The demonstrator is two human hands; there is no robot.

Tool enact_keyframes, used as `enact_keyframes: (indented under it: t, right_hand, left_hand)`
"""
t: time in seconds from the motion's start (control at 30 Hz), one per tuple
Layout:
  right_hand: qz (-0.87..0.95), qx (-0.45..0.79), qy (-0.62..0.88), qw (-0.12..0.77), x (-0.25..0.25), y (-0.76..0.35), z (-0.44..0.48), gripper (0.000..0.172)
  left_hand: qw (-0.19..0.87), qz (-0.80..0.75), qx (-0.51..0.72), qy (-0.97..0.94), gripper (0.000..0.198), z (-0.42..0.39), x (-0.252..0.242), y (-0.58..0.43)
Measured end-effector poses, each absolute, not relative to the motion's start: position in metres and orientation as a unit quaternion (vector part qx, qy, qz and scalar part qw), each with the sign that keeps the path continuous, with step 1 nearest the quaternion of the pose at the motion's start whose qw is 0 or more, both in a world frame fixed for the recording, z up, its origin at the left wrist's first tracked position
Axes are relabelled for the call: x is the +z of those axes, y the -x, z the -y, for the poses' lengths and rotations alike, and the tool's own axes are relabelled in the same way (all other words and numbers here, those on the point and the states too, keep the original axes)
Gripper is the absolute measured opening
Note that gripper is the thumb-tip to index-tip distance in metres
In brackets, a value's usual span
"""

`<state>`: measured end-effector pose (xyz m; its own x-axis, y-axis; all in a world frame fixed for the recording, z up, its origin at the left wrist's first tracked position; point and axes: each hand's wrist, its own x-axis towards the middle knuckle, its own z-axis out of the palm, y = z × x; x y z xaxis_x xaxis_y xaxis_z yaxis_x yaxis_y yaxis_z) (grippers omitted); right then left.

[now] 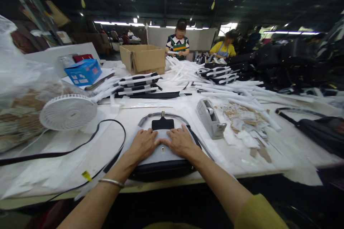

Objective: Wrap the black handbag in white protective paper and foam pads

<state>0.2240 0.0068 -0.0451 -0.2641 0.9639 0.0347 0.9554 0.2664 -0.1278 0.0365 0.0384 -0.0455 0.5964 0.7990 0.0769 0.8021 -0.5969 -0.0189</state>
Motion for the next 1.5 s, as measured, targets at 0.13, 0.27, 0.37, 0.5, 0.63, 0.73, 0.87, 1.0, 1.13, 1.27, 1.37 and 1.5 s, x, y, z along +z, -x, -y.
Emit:
enact_keyframes:
  t: [0.13, 0.27, 0.37, 0.5, 0.63, 0.73, 0.87, 1.0, 1.13, 1.27, 1.37, 1.5]
  right_hand:
    - [0.79, 0.026, 0.611, 0.032, -0.04, -0.224, -0.008, 0.06]
    - [0.79, 0.021, 0.613, 0.004, -0.033, -0.224, -0.009, 0.052]
    - [0.78, 0.021, 0.625, 0.012, -0.03, -0.224, -0.011, 0.053]
    - [0.767, 0.021, 0.641, 0.015, -0.03, -0.222, -0.016, 0.056]
    - [0.767, 0.035, 0.641, 0.002, -0.029, -0.222, -0.02, 0.059]
    - [0.766, 0.055, 0.64, -0.011, -0.029, -0.225, -0.024, 0.061]
    - [0.767, 0.089, 0.635, -0.028, -0.028, -0.229, -0.031, 0.063]
    - [0.757, 0.088, 0.647, -0.027, -0.028, -0.229, -0.033, 0.07]
    - [0.742, 0.077, 0.665, -0.021, -0.031, -0.228, -0.032, 0.075]
    - [0.745, 0.074, 0.662, -0.022, -0.036, -0.229, -0.034, 0.074]
    - [0.746, 0.067, 0.662, -0.024, -0.039, -0.228, -0.034, 0.073]
    - [0.747, 0.035, 0.664, -0.013, -0.037, -0.223, -0.03, 0.064]
  left_hand:
    - [0.04, 0.464, -0.034, 0.884, 0.047, -0.041, -0.045, -0.038]
    - [0.04, 0.462, -0.047, 0.885, 0.045, -0.044, -0.043, -0.04]
    - [0.037, 0.463, -0.059, 0.884, 0.041, -0.045, -0.042, -0.04]
    - [0.029, 0.466, -0.073, 0.881, 0.045, -0.045, -0.043, -0.04]
    - [0.022, 0.474, -0.081, 0.877, 0.057, -0.046, -0.047, -0.041]
    - [0.016, 0.477, -0.083, 0.875, 0.059, -0.049, -0.05, -0.042]
    - [0.006, 0.469, -0.084, 0.879, 0.055, -0.053, -0.052, -0.043]
    - [0.012, 0.476, -0.095, 0.874, 0.056, -0.052, -0.052, -0.044]
    - [0.02, 0.484, -0.094, 0.87, 0.058, -0.051, -0.053, -0.045]
    - [0.018, 0.485, -0.08, 0.87, 0.061, -0.056, -0.055, -0.045]
    - [0.017, 0.48, -0.076, 0.874, 0.058, -0.058, -0.057, -0.046]
    - [0.023, 0.465, -0.092, 0.88, 0.05, -0.055, -0.056, -0.047]
